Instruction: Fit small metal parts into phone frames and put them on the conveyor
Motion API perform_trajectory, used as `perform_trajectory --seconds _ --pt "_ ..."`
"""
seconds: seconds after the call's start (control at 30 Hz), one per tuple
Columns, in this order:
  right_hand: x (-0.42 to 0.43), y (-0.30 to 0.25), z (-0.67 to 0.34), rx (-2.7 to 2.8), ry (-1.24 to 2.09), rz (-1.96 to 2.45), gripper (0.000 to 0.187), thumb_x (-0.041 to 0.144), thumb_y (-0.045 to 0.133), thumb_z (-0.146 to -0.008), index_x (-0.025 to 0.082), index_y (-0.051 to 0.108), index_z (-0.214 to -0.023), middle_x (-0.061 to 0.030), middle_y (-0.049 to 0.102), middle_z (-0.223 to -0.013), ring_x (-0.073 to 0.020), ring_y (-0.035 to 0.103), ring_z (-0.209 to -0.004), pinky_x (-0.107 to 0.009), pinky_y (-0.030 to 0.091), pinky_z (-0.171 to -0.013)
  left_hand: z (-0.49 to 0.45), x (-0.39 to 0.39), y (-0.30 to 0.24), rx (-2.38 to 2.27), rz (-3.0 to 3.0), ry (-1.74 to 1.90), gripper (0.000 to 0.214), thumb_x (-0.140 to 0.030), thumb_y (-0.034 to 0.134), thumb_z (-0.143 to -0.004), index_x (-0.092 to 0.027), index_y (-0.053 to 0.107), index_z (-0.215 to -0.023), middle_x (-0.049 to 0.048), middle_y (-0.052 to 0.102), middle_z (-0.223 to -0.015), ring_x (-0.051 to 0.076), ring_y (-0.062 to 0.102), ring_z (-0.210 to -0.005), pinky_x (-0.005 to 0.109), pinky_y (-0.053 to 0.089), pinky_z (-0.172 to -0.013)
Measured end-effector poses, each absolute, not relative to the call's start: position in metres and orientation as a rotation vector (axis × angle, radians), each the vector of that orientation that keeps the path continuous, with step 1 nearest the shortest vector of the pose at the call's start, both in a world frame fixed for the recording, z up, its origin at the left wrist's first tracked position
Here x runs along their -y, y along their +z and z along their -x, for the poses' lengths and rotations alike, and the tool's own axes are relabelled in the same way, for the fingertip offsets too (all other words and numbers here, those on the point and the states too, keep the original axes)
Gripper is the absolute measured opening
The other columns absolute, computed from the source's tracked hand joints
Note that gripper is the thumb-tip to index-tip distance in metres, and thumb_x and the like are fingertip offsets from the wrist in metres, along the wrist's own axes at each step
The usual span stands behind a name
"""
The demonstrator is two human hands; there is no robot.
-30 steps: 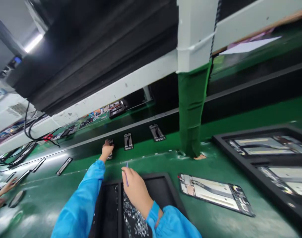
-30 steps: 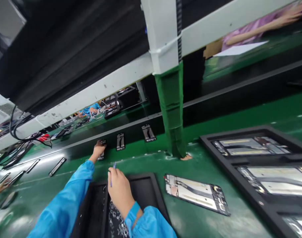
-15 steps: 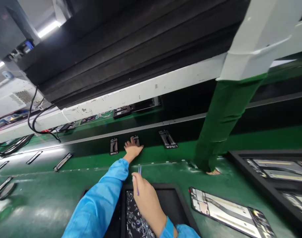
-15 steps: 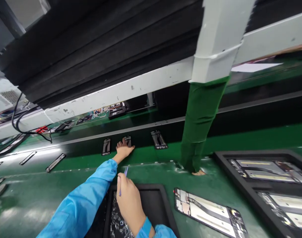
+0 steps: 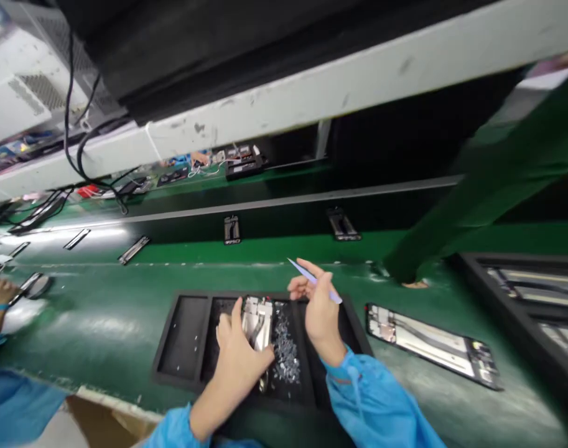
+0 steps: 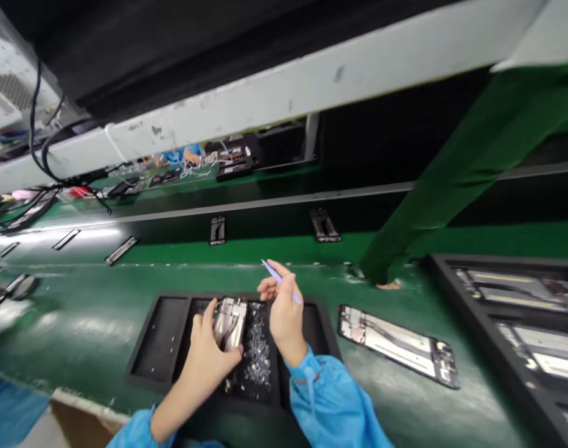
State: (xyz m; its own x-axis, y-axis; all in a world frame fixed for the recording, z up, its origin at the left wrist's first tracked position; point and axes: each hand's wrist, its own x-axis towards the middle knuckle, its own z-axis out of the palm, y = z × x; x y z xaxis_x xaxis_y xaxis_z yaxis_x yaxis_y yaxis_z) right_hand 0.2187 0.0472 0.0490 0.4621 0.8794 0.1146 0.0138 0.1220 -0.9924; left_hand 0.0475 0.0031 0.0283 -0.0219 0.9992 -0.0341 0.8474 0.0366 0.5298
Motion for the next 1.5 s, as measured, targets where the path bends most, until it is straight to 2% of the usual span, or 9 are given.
perform_trajectory --seconds 0.07,0.13,0.23,0.33,0.5,0.63,0.8,1.33,1.5 --pt "-0.039 0.043 -0.214 0.908 0.843 1.324 0.075 0.069 0.021 -0.102 0.016 0.072 -0.111 -0.0038 0.063 -0.073 -0.0158 0.058 -0.064 -0.03 0.05 -0.062 -0.041 0.039 0.015 -2.003 -1.818 0.466 0.113 -0.026 0.085 -0.062 -0.025 0.025 -0.157 0.0151 0.05 -0.119 0.045 0.05 -0.123 0.076 0.019 -0.114" --pt "-0.027 0.034 -0.206 0.946 0.929 1.354 0.073 0.075 0.031 -0.097 0.017 0.075 -0.095 -0.0037 0.061 -0.069 -0.0161 0.056 -0.062 -0.03 0.047 -0.059 -0.038 0.058 0.008 -2.053 -1.849 0.438 0.113 -0.031 0.085 -0.064 -0.026 0.022 -0.158 0.0168 0.049 -0.122 0.048 0.044 -0.128 0.078 0.004 -0.114" --pt "-0.012 0.023 -0.196 0.998 1.016 1.414 0.061 0.075 0.054 -0.088 0.018 0.071 -0.077 -0.0003 0.055 -0.058 -0.0146 0.05 -0.054 -0.028 0.042 -0.051 -0.027 0.052 0.018 -1.99 -2.047 0.364 0.106 -0.04 0.084 -0.074 -0.021 0.023 -0.158 0.0219 0.046 -0.131 0.051 0.031 -0.139 0.077 0.009 -0.112" --pt "-0.004 0.015 -0.192 1.01 1.008 1.486 0.054 0.071 0.064 -0.083 0.019 0.065 -0.068 0.0015 0.052 -0.056 -0.0141 0.048 -0.053 -0.028 0.042 -0.053 -0.006 0.015 0.048 -1.675 -2.276 0.222 0.089 -0.042 0.084 -0.078 -0.017 0.04 -0.151 0.0247 0.043 -0.141 0.052 0.027 -0.142 0.073 0.022 -0.109" --pt "-0.003 0.007 -0.191 1.046 1.001 1.577 0.044 0.061 0.062 -0.088 0.018 0.071 -0.079 -0.0003 0.062 -0.062 -0.0159 0.053 -0.057 -0.029 0.042 -0.056 0.007 -0.072 0.075 -1.038 -2.459 0.094 0.054 -0.039 0.085 -0.082 -0.024 0.063 -0.128 0.0068 0.063 -0.121 0.029 0.053 -0.122 0.045 0.037 -0.106" --pt "-0.004 0.005 -0.189 1.056 0.992 1.622 0.04 0.056 0.065 -0.088 0.018 0.075 -0.089 0.0008 0.062 -0.06 -0.0151 0.051 -0.052 -0.029 0.039 -0.052 -0.003 -0.108 0.058 -0.799 -2.484 0.05 0.045 -0.046 0.085 -0.081 -0.022 0.069 -0.115 0.0032 0.066 -0.11 0.024 0.056 -0.11 0.037 0.039 -0.096" --pt "-0.006 0.005 -0.19 0.966 0.978 1.62 0.048 0.057 0.065 -0.088 0.016 0.07 -0.114 0.0015 0.063 -0.06 -0.0156 0.055 -0.05 -0.029 0.045 -0.052 -0.006 -0.109 0.035 -0.704 -2.48 0.051 0.038 -0.047 0.085 -0.082 -0.023 0.07 -0.107 0.0011 0.066 -0.105 0.021 0.056 -0.107 0.034 0.036 -0.091" --pt "-0.002 0.005 -0.197 0.917 0.852 1.647 0.041 0.054 0.059 -0.095 0.017 0.066 -0.108 0.001 0.062 -0.061 -0.0147 0.058 -0.05 -0.028 0.049 -0.049 -0.007 -0.109 0.026 -0.694 -2.502 0.122 0.024 -0.043 0.07 -0.097 -0.02 0.07 -0.101 0.0025 0.066 -0.101 0.02 0.055 -0.1 0.033 0.034 -0.086" --pt "0.001 0.01 -0.211 1.091 0.697 1.658 0.028 0.047 0.065 -0.094 0.02 0.072 -0.099 -0.0062 0.074 -0.084 -0.018 0.068 -0.069 -0.031 0.056 -0.062 -0.008 -0.11 0.026 -0.663 -2.507 0.148 0.02 -0.037 0.06 -0.104 -0.02 0.069 -0.1 0.0025 0.067 -0.099 0.019 0.055 -0.099 0.033 0.034 -0.087"
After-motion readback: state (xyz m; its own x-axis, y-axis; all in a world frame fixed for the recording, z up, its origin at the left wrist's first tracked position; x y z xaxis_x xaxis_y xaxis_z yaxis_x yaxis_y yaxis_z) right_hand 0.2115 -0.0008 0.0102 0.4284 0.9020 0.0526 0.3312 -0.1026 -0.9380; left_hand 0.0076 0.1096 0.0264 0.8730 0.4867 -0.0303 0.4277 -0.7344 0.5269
